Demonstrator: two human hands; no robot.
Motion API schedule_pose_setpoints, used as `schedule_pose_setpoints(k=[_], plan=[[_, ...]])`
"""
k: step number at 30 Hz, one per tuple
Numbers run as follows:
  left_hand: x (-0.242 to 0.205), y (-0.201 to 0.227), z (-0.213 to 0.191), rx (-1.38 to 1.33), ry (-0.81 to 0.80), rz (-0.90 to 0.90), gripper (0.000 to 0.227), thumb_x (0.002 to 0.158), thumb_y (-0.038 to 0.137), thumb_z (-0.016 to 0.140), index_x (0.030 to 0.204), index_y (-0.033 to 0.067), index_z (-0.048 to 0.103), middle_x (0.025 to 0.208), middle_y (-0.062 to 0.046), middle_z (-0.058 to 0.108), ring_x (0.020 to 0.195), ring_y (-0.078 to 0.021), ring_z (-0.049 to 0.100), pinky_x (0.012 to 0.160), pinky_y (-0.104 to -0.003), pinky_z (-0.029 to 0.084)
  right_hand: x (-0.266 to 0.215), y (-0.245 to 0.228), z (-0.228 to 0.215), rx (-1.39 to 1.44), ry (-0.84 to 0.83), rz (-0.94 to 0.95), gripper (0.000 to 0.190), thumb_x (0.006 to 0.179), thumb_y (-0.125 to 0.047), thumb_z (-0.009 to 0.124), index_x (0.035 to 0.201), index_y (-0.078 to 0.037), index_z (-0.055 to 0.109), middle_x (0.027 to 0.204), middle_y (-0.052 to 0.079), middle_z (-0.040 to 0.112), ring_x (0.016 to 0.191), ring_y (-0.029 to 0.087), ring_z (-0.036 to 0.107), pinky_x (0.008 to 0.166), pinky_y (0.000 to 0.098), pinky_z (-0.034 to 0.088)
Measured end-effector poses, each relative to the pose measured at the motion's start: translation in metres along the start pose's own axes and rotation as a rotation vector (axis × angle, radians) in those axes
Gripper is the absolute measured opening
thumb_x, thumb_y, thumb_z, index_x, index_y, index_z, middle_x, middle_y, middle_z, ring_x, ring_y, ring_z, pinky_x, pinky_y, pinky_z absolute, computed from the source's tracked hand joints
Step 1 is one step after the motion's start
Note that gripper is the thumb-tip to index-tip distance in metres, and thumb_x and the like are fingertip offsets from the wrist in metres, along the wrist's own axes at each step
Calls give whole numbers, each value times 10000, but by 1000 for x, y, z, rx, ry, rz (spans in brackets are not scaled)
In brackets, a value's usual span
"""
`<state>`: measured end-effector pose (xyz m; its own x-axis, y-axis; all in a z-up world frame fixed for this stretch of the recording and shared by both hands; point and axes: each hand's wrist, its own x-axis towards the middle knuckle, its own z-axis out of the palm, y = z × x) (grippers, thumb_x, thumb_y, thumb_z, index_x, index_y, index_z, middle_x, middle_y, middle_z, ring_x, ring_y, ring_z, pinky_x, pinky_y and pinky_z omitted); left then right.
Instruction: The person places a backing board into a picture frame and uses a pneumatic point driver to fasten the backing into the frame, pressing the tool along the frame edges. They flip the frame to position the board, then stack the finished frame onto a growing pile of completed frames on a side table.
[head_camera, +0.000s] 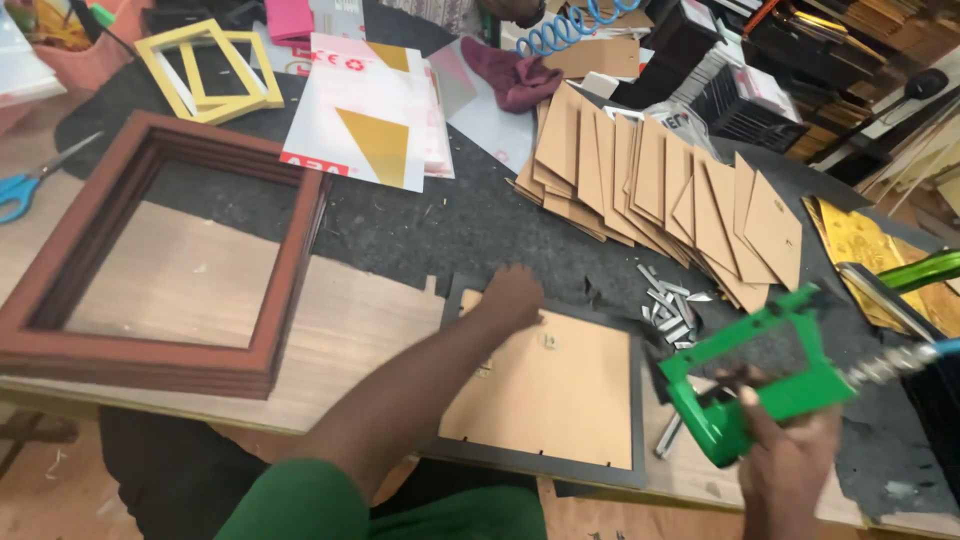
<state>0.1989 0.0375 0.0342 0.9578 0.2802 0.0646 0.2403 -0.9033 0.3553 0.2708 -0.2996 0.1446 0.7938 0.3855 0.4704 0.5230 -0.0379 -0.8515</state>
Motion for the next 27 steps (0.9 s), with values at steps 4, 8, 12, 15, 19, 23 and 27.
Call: schedule_pose_setpoints(k=[4,8,12,15,19,23,27], plan=[[12,-10,-47,-90,-91,33,543,863,546,731,1076,47,755,1146,-194,711,1110,-373,666,933,-497,532,-1,-10,-24,287,2,45,596,901,125,653,1438,-14,437,1161,179,668,1089,313,703,1015,445,561],[-15,-47,-87,-334,-32,-12,492,862,527,708,1041,72,764,1095,-179,734,1031,-366,701,862,-494,541,-7,3,-43,103,67,-56,351,973,190,628,1238,54,441,1100,258,656,1022,346,706,1015,483,587],[-63,-110,-70,-533,294,-312,483,922,484,667,1003,12,728,1013,-242,727,958,-416,708,808,-502,543,-8,9,-37,165,52,-18,460,955,167,664,1323,20,430,1211,206,647,1159,312,683,1101,469,560],[-78,-130,4,-510,385,-475,486,975,463,636,985,-16,716,989,-277,708,957,-458,678,820,-531,525,-8,1,2,342,-7,1,511,955,124,711,1379,-1,454,1218,160,648,1151,273,662,1085,451,554],[-109,-108,25,-485,327,-635,488,989,462,623,992,-17,710,1004,-279,701,975,-461,670,848,-538,521,-6,-12,61,294,-109,69,597,892,73,697,1421,-45,445,1180,148,654,1106,303,699,1018,462,573],[-147,-71,5,-386,302,-552,354,919,339,660,1027,7,713,1080,-255,646,1013,-442,644,846,-529,519,-11,8,107,352,-302,159,561,866,95,683,1354,-30,436,1203,167,668,1150,309,690,1041,484,552],[-206,-52,-10,-341,233,-440,294,861,240,714,1068,32,709,1006,-227,594,984,-418,605,826,-503,509,-17,17,152,339,-544,135,493,873,78,675,1286,-24,428,1176,153,681,1145,314,717,1011,469,590]])
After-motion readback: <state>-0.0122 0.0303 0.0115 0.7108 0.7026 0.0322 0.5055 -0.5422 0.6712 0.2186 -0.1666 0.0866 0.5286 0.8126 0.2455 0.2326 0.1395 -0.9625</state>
